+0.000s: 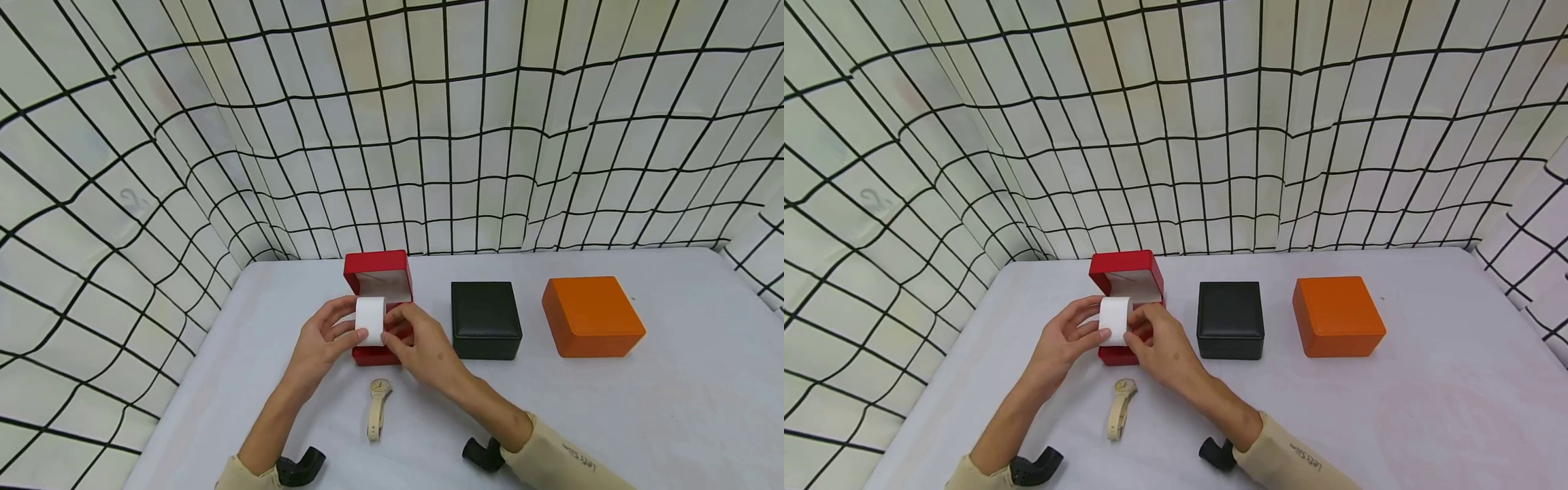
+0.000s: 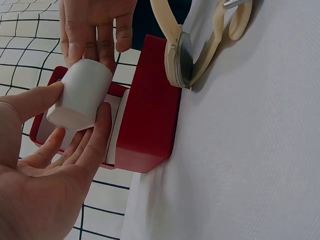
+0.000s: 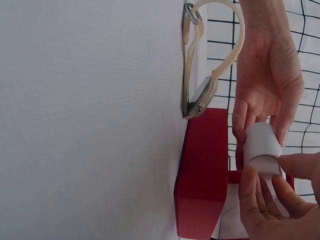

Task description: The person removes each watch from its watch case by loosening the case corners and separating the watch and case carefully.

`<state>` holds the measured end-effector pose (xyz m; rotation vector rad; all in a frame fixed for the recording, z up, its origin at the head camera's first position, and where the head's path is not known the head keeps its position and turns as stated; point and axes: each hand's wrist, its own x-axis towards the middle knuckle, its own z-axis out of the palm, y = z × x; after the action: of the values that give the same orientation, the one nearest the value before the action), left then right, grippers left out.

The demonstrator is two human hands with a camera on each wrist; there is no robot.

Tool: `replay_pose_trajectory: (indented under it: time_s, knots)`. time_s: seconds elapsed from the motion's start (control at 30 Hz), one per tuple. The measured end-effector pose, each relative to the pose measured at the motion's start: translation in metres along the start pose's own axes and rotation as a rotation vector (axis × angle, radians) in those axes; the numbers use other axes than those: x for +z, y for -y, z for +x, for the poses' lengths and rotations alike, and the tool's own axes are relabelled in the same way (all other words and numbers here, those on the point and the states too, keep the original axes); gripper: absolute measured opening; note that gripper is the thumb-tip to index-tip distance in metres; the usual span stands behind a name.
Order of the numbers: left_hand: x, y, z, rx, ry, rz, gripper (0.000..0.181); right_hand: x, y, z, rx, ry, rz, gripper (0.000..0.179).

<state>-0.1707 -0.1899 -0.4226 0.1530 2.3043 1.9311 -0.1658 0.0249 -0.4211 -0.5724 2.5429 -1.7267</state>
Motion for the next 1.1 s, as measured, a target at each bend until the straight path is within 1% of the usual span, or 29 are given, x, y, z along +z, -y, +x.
replay_pose_trajectory:
  time_s: [0.17, 0.5, 0.63, 0.83, 0.97, 1.1]
  knots:
    - [0.001, 0.000, 0.000, 0.020, 0.004, 0.018, 0.065, -0.001, -0.001, 0.002, 0.002, -0.010, 0.021, 0.026]
    - [0.003, 0.001, 0.000, -0.002, 0.014, 0.078, 0.071, -0.001, -0.002, 0.003, 0.019, -0.020, 0.022, 0.039]
    - [0.004, 0.002, -0.001, 0.003, 0.007, 0.110, 0.073, -0.001, -0.002, 0.003, 0.017, -0.027, 0.019, 0.044]
    - [0.007, 0.001, -0.002, 0.030, -0.025, 0.154, 0.073, -0.001, -0.003, 0.003, 0.024, -0.023, 0.028, 0.048]
    - [0.009, 0.001, -0.002, 0.071, -0.053, 0.188, 0.073, -0.001, -0.003, 0.004, 0.032, -0.021, 0.037, 0.050]
    - [0.011, 0.000, -0.002, 0.097, -0.075, 0.210, 0.071, -0.001, -0.004, 0.004, 0.033, -0.023, 0.035, 0.051]
